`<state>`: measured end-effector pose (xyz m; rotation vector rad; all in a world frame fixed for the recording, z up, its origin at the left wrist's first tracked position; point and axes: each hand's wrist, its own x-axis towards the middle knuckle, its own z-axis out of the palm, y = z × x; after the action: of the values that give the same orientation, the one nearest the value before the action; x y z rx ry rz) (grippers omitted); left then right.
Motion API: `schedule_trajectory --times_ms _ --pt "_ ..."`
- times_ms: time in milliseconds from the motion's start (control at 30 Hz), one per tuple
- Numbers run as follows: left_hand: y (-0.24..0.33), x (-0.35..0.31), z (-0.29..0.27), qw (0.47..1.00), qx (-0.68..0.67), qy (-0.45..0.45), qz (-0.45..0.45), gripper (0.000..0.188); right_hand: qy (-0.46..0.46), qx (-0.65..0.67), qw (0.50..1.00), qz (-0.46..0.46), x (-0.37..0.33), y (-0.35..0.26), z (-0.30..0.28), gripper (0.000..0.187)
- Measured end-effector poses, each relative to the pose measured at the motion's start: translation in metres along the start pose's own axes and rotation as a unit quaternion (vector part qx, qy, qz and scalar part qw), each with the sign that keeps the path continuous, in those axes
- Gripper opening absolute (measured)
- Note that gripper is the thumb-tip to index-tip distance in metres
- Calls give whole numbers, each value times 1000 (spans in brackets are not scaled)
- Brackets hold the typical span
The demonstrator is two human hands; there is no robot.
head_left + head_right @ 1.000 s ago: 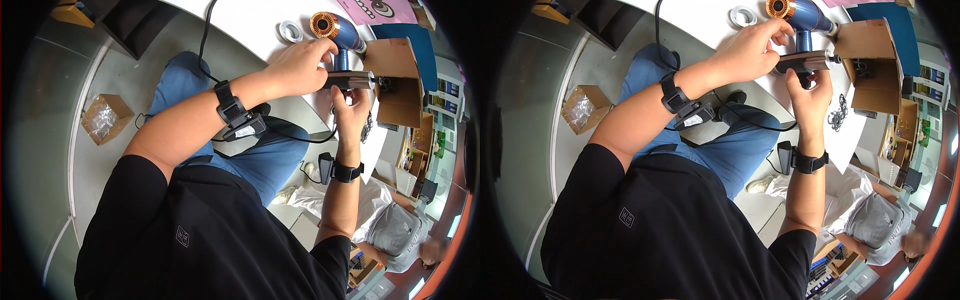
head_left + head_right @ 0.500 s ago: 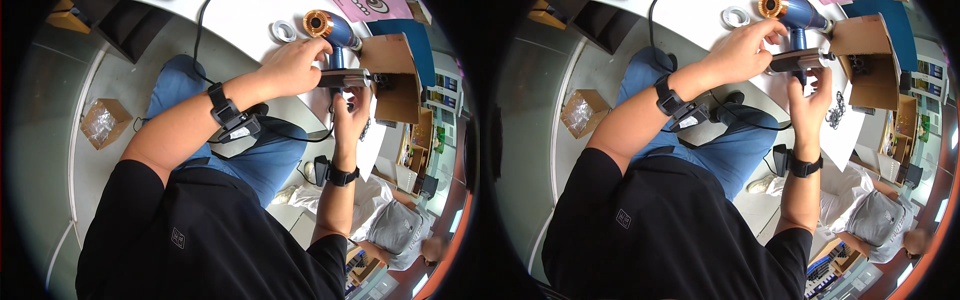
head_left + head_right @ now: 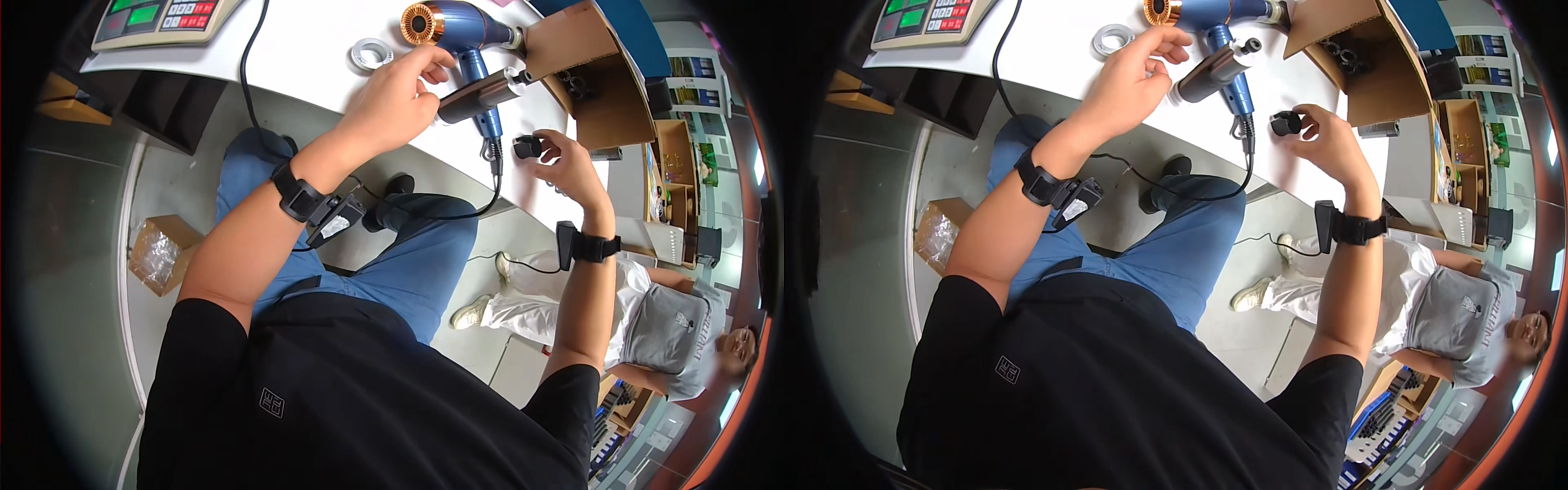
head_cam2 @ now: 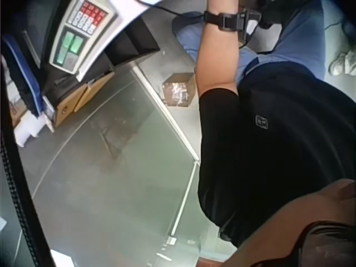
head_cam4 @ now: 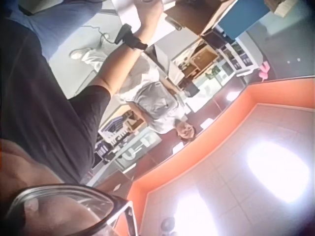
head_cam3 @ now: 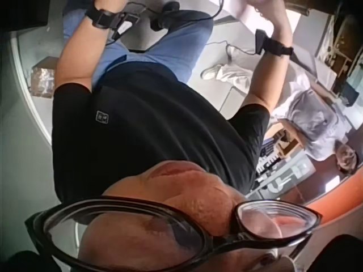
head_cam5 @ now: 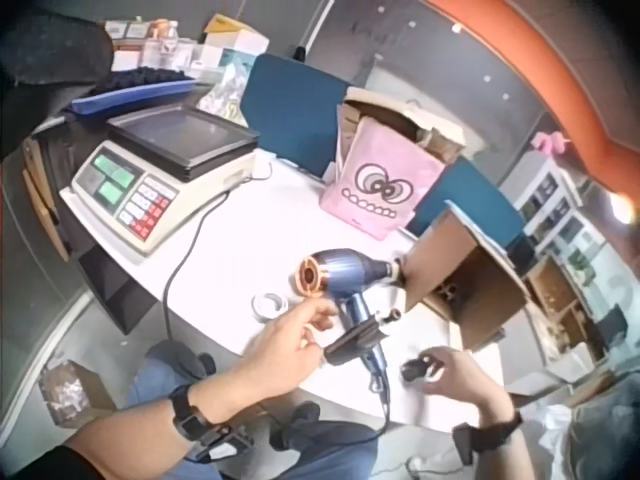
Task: Inspecting and repairing a hair dryer by adjusting the cord and components, then weighing it on a scale.
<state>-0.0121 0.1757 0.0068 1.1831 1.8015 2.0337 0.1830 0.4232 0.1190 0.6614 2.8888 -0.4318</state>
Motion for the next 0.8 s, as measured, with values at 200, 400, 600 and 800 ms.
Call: schedule_trajectory --times_ms 200,400,600,800 --pt "0 1 -1 1000 5 -2 13 40 -6 19 999 31 8 -19 6 54" --pt "2 2 -2 1000 7 -18 1 44 18 22 999 27 10 -14 11 44" --pt "3 2 -3 1000 6 -13 10 41 20 32 998 45 12 -17 11 38" --pt "17 -1 0 996 51 -43 54 46 22 78 995 57 13 -8 15 41"
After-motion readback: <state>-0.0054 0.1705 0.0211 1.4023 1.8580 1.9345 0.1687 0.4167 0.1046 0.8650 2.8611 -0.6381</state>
